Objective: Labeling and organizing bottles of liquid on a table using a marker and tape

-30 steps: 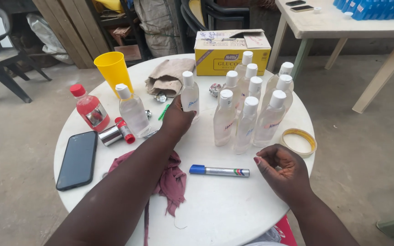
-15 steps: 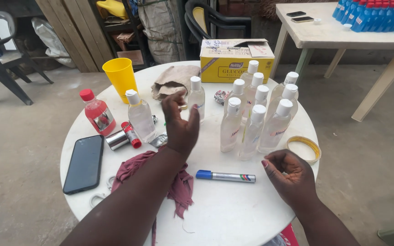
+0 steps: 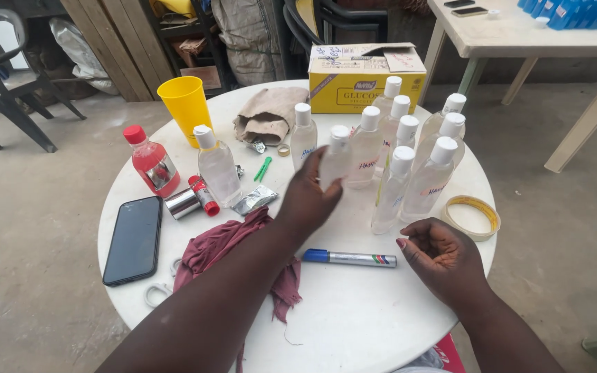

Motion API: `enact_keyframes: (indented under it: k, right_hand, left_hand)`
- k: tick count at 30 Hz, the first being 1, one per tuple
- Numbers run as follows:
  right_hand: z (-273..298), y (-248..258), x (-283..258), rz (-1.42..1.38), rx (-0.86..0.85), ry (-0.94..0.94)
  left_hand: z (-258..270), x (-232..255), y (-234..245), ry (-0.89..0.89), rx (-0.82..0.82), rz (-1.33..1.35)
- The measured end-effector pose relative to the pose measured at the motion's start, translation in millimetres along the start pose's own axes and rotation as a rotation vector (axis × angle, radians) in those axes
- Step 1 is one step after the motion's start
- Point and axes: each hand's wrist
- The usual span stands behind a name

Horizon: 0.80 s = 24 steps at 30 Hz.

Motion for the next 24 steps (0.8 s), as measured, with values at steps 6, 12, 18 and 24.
enact_keyframes:
  k: [6,12,18,24]
  right_hand:
    - [-10.7,12.0,-9.5,-0.166,0.213,0.346]
    - [-39.4,13.0,-17.8,-0.205,0.429,0.665]
    - [-31.5,10.6,-8.5,-0.039,0.361,0.626]
    - [-29.9,12.5,-5.0,-0.016,0.328,0.546]
  left_hand:
    - [-5.5,-7.9,18.7,-0.04,0.081,-0.054]
    - [0.4,4.2,19.4,-0.18,0.107,-0.078]
    - [2.1,3.1,21.0,-0.178,0.139,-0.121]
    - [2.6,-4.0,19.2,-0.178,0.184,-0.118]
Point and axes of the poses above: each hand's wrist, its own z-axis away from the middle knuckle, its own y-axis out of the back of the hand, x = y × z, and after that the axes turned 13 degrees about -y, right-handed
